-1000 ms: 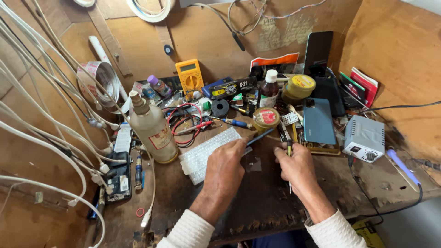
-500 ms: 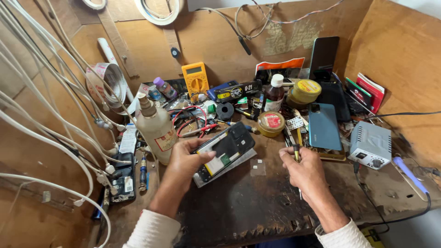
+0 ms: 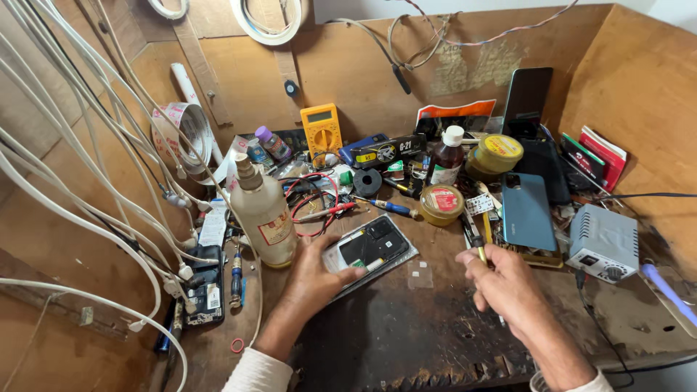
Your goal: The person disassembles a mobile phone using a screwdriver, handles the internal components, and applies a tool to the chassis.
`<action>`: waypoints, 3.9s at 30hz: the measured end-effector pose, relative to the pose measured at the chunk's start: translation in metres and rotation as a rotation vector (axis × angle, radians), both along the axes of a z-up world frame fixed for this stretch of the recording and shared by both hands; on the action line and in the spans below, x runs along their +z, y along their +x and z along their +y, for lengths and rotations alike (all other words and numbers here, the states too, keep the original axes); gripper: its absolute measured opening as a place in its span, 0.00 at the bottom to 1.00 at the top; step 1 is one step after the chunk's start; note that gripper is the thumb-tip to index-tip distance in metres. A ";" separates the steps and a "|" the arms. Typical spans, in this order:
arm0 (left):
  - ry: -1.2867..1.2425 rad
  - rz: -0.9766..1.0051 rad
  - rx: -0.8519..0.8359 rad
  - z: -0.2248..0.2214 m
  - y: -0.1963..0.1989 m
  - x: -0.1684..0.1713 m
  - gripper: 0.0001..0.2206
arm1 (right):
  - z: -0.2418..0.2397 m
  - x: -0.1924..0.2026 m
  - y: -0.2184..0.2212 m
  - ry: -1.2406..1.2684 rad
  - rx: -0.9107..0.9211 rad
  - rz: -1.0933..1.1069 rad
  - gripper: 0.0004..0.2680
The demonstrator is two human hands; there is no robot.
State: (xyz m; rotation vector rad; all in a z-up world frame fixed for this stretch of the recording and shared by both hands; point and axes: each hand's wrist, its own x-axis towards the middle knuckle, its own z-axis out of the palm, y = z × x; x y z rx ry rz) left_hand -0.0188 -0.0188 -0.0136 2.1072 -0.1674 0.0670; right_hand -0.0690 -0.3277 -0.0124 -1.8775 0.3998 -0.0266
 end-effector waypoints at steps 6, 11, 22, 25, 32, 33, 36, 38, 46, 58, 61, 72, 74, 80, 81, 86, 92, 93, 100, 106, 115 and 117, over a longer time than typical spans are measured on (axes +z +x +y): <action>0.174 -0.131 -0.044 -0.008 -0.015 0.017 0.51 | -0.006 0.000 -0.001 -0.396 0.139 -0.108 0.08; 0.218 -0.191 -0.121 -0.004 -0.022 0.023 0.51 | 0.011 0.011 -0.005 -0.574 0.134 0.066 0.09; 0.136 -0.379 -0.068 -0.007 -0.038 0.016 0.41 | 0.022 0.022 -0.005 -0.702 0.212 0.048 0.08; 0.116 -0.365 -0.053 -0.007 -0.042 0.017 0.40 | 0.022 0.022 -0.003 -0.679 0.155 0.130 0.08; 0.095 -0.407 -0.049 -0.007 -0.045 0.019 0.38 | 0.001 0.032 0.010 -0.588 0.079 0.148 0.07; 0.091 -0.414 -0.049 -0.008 -0.044 0.019 0.38 | -0.001 0.032 0.011 -0.580 0.105 0.100 0.07; 0.082 -0.418 -0.046 -0.009 -0.044 0.019 0.38 | -0.002 0.027 0.007 -0.583 0.192 0.143 0.07; 0.068 -0.426 -0.039 -0.009 -0.043 0.019 0.38 | 0.004 0.024 0.006 -0.614 0.215 0.148 0.08; 0.045 -0.418 -0.049 -0.008 -0.046 0.019 0.36 | 0.024 0.031 0.024 -0.744 0.189 0.166 0.08; 0.017 -0.431 -0.039 -0.010 -0.047 0.021 0.37 | 0.011 0.030 0.061 -0.711 0.035 -0.055 0.07; 0.028 -0.406 -0.038 -0.009 -0.047 0.022 0.37 | 0.010 0.021 0.063 -0.723 0.053 -0.229 0.07; 0.043 -0.388 -0.024 -0.009 -0.047 0.022 0.37 | 0.011 0.016 0.069 -0.710 0.156 -0.077 0.07; 0.035 -0.395 -0.027 -0.007 -0.047 0.021 0.37 | 0.015 0.018 0.069 -0.700 0.177 -0.065 0.07; 0.034 -0.406 -0.032 -0.008 -0.046 0.021 0.37 | 0.019 0.019 0.065 -0.736 0.177 0.018 0.09; 0.036 -0.409 -0.030 -0.008 -0.047 0.021 0.37 | 0.020 0.018 0.064 -0.740 0.185 0.007 0.09; 0.027 -0.418 -0.043 -0.011 -0.046 0.020 0.37 | 0.014 0.018 0.062 -0.763 0.214 -0.064 0.11; 0.019 -0.433 -0.033 -0.007 -0.048 0.016 0.37 | 0.006 0.022 0.058 -0.783 0.140 0.055 0.10; 0.006 -0.453 -0.037 -0.009 -0.047 0.017 0.37 | 0.007 0.022 0.058 -0.793 0.168 0.073 0.09; 0.024 -0.411 -0.032 -0.008 -0.048 0.019 0.37 | 0.013 0.033 0.045 -0.618 0.098 0.244 0.09; 0.024 -0.412 -0.045 -0.009 -0.046 0.019 0.38 | 0.020 0.045 0.035 -0.125 0.076 -0.081 0.12; -0.006 -0.390 -0.046 -0.007 -0.047 0.017 0.39 | 0.073 0.059 0.057 0.019 0.235 -0.597 0.05; -0.018 -0.403 -0.044 -0.007 -0.047 0.017 0.39 | 0.083 0.062 0.056 0.023 0.213 -0.623 0.05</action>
